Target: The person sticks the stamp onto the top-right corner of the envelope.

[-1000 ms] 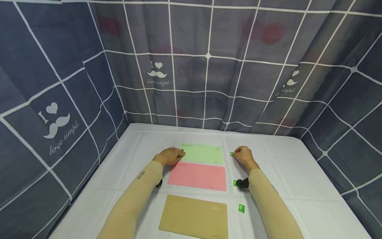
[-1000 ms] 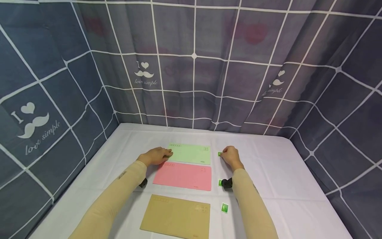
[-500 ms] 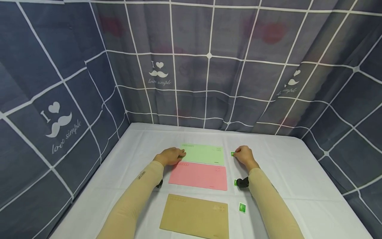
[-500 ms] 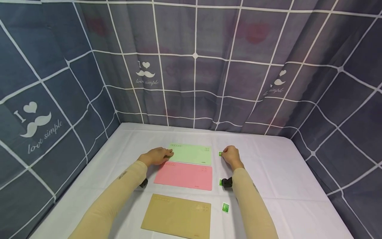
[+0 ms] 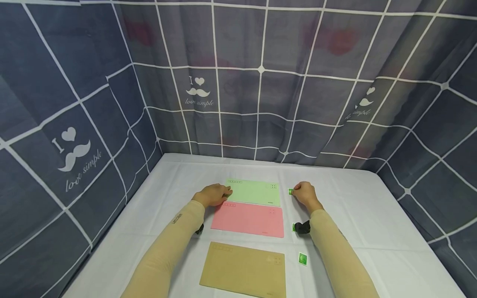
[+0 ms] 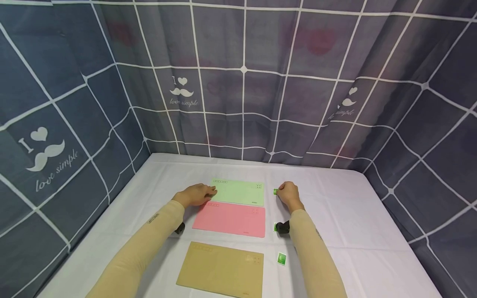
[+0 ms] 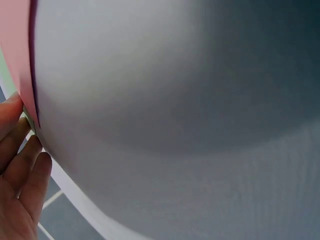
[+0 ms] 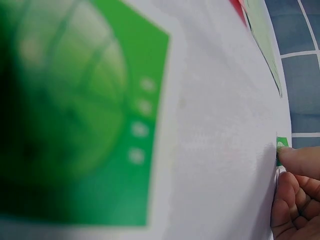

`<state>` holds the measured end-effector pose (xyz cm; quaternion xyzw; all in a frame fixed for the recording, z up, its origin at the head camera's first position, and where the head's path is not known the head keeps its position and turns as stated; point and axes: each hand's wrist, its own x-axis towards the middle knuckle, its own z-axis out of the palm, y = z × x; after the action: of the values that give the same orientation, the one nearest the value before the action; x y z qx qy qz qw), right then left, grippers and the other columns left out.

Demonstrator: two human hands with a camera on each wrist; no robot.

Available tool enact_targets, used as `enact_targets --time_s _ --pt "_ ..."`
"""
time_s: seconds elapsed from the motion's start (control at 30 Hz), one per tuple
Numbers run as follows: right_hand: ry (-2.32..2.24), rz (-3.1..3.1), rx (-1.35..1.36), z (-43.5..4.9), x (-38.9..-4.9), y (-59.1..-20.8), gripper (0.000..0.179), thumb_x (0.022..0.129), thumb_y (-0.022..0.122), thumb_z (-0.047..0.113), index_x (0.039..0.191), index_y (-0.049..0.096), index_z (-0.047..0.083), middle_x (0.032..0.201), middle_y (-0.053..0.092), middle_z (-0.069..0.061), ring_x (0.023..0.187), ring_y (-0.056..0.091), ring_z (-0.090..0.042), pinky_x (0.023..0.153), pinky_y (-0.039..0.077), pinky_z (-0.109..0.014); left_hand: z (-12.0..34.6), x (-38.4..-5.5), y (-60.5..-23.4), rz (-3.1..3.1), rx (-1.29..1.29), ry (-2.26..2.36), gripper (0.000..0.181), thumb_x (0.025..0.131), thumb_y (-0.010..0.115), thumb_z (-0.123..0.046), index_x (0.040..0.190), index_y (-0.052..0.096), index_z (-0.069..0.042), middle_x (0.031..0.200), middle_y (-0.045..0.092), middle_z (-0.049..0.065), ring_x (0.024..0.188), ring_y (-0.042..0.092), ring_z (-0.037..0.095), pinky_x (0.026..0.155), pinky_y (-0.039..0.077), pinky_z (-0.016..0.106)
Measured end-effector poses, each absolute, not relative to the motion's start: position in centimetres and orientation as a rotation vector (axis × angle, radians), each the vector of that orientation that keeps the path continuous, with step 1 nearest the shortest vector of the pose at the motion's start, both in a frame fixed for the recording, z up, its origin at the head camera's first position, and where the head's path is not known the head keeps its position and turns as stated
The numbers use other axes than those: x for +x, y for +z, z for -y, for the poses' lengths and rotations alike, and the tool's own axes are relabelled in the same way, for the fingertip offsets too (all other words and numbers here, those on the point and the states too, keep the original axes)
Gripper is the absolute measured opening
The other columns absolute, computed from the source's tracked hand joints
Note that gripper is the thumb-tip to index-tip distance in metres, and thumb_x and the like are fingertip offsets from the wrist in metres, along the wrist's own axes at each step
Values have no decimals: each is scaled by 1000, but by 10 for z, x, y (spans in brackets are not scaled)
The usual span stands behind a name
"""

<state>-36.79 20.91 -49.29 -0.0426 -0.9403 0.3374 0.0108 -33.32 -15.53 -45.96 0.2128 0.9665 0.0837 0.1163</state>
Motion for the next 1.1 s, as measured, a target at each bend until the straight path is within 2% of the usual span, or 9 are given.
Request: enact_targets --time_s 0.4,0.63,0.87,1.0,1.1 --pt "1073 2910 -133 -201 -366 -492 17 87 73 11 93 68 -4 98 69 -20 91 63 -33 83 53 -45 161 -334 -461 -2815 560 221 44 102 58 -23 146 53 -23 158 43 -3 147 40 28 121 33 44" --pt "1049 2866 -141 -205 -364 -493 15 85 72 9 92 69 -4 96 70 -20 94 64 -36 87 53 -47 158 -334 -459 -2833 626 248 44 101 60 -22 145 55 -20 155 47 -1 144 44 31 119 37 44" --pt "1030 2807 -84 -207 -366 -496 11 84 72 7 88 71 -4 88 71 -19 88 64 -36 84 53 -47 158 -335 -460 -2862 660 224 44 100 61 -22 144 55 -20 154 48 -1 140 48 30 117 40 43" --pt "1051 2810 -96 -209 -366 -497 10 85 71 6 88 72 -4 86 72 -17 85 64 -32 81 53 -43 158 -335 -460 -2848 653 230 45 100 61 -22 145 54 -20 155 47 0 142 47 30 118 39 43" --pt "1106 2833 -116 -210 -365 -495 12 87 69 6 90 72 -5 85 71 -16 79 63 -27 73 53 -36 158 -333 -460 -2837 636 237 46 100 61 -21 145 54 -20 155 47 0 141 47 30 117 39 44"
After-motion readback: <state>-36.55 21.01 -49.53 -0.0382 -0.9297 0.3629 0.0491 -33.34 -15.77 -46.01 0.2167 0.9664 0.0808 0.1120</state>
